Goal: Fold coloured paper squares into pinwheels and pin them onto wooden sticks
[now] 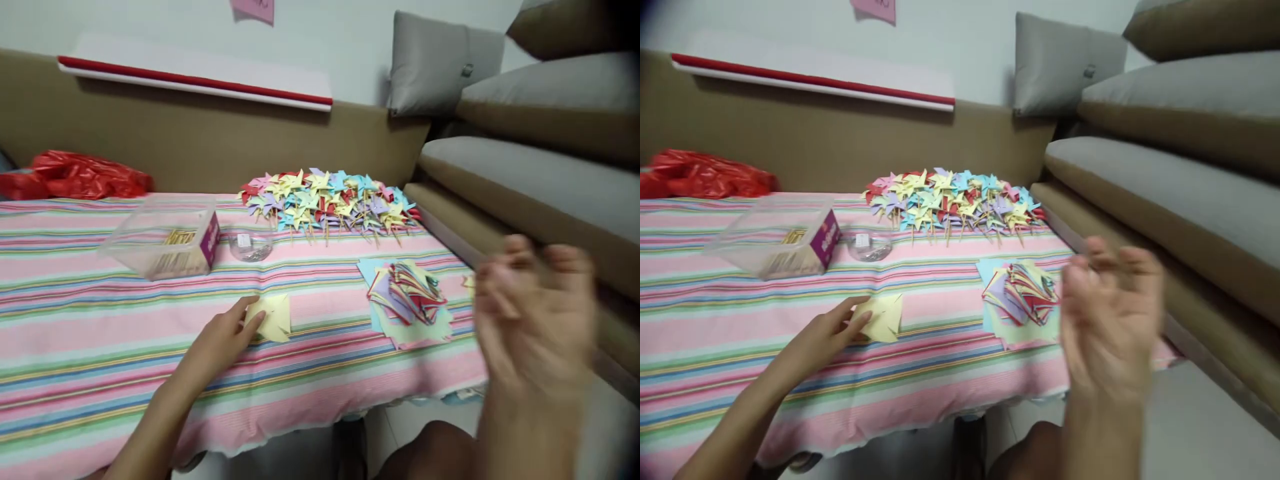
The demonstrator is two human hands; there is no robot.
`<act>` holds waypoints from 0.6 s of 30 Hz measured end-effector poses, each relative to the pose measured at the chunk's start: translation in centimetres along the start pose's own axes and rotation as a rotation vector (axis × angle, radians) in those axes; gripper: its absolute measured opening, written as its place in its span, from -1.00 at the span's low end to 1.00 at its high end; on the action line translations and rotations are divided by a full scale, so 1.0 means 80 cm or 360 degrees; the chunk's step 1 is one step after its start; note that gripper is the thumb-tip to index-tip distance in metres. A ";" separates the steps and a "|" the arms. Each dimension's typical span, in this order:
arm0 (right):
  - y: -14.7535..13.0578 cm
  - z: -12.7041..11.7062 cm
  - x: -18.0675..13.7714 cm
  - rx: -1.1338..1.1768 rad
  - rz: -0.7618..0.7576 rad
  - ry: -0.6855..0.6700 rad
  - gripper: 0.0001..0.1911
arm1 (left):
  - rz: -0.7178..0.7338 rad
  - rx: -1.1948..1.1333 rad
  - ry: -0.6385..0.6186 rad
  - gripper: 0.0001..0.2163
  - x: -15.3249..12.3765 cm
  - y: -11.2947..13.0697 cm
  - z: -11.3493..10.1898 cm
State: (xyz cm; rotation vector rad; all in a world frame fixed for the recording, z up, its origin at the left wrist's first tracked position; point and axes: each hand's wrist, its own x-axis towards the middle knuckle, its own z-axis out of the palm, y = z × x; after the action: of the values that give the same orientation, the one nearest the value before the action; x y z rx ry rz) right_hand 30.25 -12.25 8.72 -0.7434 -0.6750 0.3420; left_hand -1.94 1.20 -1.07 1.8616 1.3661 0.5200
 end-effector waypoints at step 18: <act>0.047 0.020 -0.002 0.0179 0.0211 -0.0211 -0.60 | -0.0001 0.0255 -0.0042 -0.47 0.002 -0.009 -0.007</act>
State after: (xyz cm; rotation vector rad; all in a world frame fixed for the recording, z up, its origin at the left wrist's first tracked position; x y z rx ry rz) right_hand 28.84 -8.88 6.83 -0.6633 -0.7270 0.5502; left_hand -2.76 1.63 -1.30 1.9889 1.4262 0.3938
